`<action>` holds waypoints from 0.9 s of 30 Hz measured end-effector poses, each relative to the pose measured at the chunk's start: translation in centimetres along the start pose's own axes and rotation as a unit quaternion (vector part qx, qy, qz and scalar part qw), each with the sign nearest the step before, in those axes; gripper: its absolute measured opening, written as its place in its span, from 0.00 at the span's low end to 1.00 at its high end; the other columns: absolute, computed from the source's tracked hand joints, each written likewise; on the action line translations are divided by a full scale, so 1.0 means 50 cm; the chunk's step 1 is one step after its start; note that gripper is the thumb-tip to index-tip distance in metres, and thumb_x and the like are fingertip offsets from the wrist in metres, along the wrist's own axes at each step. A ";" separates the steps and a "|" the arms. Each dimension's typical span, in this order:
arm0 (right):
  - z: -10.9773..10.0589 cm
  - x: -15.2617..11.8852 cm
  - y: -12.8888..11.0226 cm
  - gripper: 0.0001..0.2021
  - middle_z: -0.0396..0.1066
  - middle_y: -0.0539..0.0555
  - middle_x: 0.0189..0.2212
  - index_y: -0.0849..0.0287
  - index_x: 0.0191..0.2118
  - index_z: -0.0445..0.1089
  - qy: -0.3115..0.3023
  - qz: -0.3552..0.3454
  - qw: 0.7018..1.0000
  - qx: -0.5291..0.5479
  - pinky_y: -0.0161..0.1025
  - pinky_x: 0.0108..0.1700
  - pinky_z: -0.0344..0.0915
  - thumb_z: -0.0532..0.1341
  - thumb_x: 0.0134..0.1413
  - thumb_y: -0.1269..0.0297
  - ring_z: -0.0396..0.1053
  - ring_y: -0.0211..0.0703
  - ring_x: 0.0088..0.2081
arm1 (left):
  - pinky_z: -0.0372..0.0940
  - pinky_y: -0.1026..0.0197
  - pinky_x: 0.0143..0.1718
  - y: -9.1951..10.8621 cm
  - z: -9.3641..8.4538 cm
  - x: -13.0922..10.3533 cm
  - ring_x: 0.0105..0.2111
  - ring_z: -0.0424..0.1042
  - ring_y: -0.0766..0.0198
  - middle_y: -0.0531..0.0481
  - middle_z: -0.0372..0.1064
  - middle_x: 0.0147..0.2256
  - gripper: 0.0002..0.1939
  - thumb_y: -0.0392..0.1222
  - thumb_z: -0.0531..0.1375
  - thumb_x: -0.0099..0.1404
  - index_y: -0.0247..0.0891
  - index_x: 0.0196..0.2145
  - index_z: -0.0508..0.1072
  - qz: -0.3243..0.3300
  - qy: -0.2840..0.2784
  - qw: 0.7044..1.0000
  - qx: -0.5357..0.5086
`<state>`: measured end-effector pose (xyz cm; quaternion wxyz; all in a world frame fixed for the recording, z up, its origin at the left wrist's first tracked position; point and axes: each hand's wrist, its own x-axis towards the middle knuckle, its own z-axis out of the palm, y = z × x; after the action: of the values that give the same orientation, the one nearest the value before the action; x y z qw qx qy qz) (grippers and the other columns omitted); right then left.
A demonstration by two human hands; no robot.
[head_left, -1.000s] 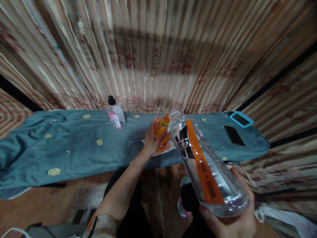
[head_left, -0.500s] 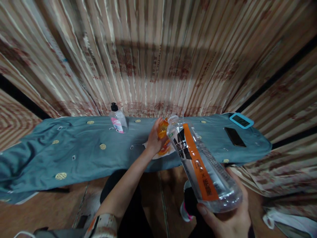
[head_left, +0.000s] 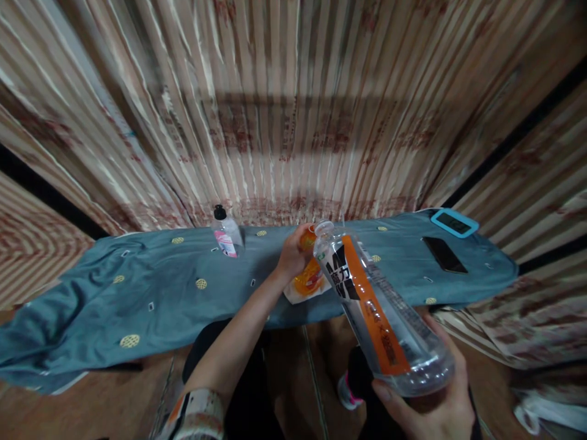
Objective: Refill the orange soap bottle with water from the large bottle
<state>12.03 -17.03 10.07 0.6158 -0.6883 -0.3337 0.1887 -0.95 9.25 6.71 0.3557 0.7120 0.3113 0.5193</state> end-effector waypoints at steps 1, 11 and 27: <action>0.001 -0.001 0.000 0.58 0.62 0.64 0.65 0.57 0.69 0.58 0.003 0.004 1.000 0.001 0.46 0.49 0.71 0.78 0.31 0.42 0.69 0.59 0.56 | 0.73 0.52 0.51 0.000 0.000 0.002 0.44 0.80 0.52 0.44 0.81 0.44 0.17 0.44 0.66 0.63 0.37 0.48 0.76 0.000 -0.005 1.000 -0.010; 0.007 -0.001 -0.002 0.60 0.64 0.65 0.64 0.59 0.70 0.59 0.013 -0.011 1.000 -0.018 0.49 0.53 0.69 0.77 0.30 0.38 0.70 0.59 0.56 | 0.71 0.50 0.52 -0.002 0.007 0.004 0.46 0.78 0.50 0.44 0.81 0.45 0.16 0.53 0.60 0.68 0.39 0.43 0.79 -0.006 0.024 1.000 -0.011; -0.015 0.002 0.005 0.58 0.65 0.64 0.63 0.60 0.67 0.62 0.018 -0.041 0.995 -0.084 0.47 0.48 0.72 0.74 0.32 0.32 0.70 0.60 0.55 | 0.71 0.48 0.55 0.003 0.028 -0.013 0.49 0.78 0.49 0.44 0.80 0.48 0.16 0.50 0.60 0.69 0.38 0.46 0.79 -0.011 0.043 0.999 -0.016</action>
<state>12.65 -17.51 9.95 0.5690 -0.7268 -0.3648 0.1224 0.24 8.38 6.22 0.3590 0.6800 0.3261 0.5499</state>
